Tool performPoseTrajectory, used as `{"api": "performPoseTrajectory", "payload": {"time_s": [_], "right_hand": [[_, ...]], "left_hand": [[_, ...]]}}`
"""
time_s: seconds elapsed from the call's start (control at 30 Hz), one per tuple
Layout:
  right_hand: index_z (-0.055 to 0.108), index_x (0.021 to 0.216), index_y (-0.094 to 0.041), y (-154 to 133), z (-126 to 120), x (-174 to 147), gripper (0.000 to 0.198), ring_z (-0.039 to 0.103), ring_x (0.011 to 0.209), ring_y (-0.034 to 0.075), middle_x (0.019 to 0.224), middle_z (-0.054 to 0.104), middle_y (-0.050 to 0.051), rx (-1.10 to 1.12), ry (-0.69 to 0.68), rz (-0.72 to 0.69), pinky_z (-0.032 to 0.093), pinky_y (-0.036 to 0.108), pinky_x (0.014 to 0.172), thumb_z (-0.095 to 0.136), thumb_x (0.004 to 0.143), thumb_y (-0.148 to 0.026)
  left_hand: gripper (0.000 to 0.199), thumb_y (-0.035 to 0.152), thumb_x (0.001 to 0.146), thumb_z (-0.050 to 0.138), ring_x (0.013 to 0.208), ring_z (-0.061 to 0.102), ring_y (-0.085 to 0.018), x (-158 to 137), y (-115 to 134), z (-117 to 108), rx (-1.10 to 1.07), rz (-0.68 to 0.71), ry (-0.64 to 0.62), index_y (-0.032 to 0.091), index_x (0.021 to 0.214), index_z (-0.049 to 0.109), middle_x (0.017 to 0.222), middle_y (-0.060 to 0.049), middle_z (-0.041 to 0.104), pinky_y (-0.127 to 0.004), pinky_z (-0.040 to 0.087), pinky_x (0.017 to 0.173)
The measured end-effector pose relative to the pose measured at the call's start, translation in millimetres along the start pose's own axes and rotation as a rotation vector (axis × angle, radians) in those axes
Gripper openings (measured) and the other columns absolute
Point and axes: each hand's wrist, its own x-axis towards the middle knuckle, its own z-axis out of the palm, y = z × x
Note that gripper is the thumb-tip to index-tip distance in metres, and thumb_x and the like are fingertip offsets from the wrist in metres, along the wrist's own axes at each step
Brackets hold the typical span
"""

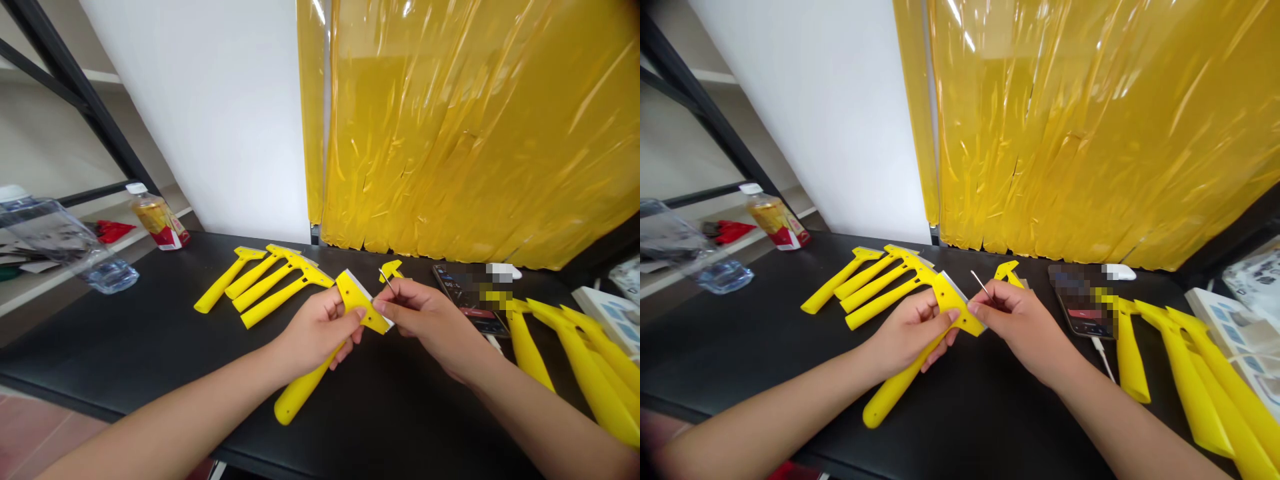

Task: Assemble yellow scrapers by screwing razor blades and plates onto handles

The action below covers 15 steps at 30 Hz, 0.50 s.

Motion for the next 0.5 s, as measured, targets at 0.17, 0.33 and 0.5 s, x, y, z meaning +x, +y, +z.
{"api": "performPoseTrajectory", "payload": {"time_s": [0.17, 0.33, 0.5], "right_hand": [[0.072, 0.087, -0.025, -3.8, 0.9, -3.3, 0.028, 0.043, 0.068, 0.014, 0.078, 0.059, -0.002, -0.024, 0.052, -0.016, 0.032, 0.030, 0.059, 0.073, 0.090, -0.053], [0.061, 0.073, -0.023, -15.7, 5.0, -16.2, 0.048, 0.035, 0.063, 0.014, 0.067, 0.042, -0.002, -0.049, 0.183, -0.043, 0.026, 0.031, 0.056, 0.069, 0.090, -0.067], [0.060, 0.073, -0.022, -20.8, 15.8, -25.4, 0.052, 0.028, 0.058, 0.011, 0.065, 0.040, -0.003, 0.129, -0.004, 0.143, 0.017, 0.030, 0.050, 0.073, 0.083, -0.072]], "left_hand": [[0.027, 0.044, 0.100, 0.059, 0.037, 0.045, -0.007, 0.5, 0.9, -2.2, 0.051, -0.001, 0.000, 0.021, 0.088, 0.051, 0.065, 0.004, 0.059, -0.019, 0.036, 0.035], [0.023, 0.038, 0.104, 0.053, 0.059, 0.061, -0.015, -8.0, 13.7, -5.7, 0.634, 0.274, 0.147, 0.021, 0.092, 0.061, 0.073, -0.001, 0.063, -0.026, 0.047, 0.057], [0.035, 0.025, 0.101, 0.053, 0.084, 0.071, -0.027, -18.2, 13.0, -2.0, 1.219, 0.465, 0.148, 0.023, 0.133, 0.068, 0.098, -0.012, 0.072, -0.035, 0.053, 0.072]]}}
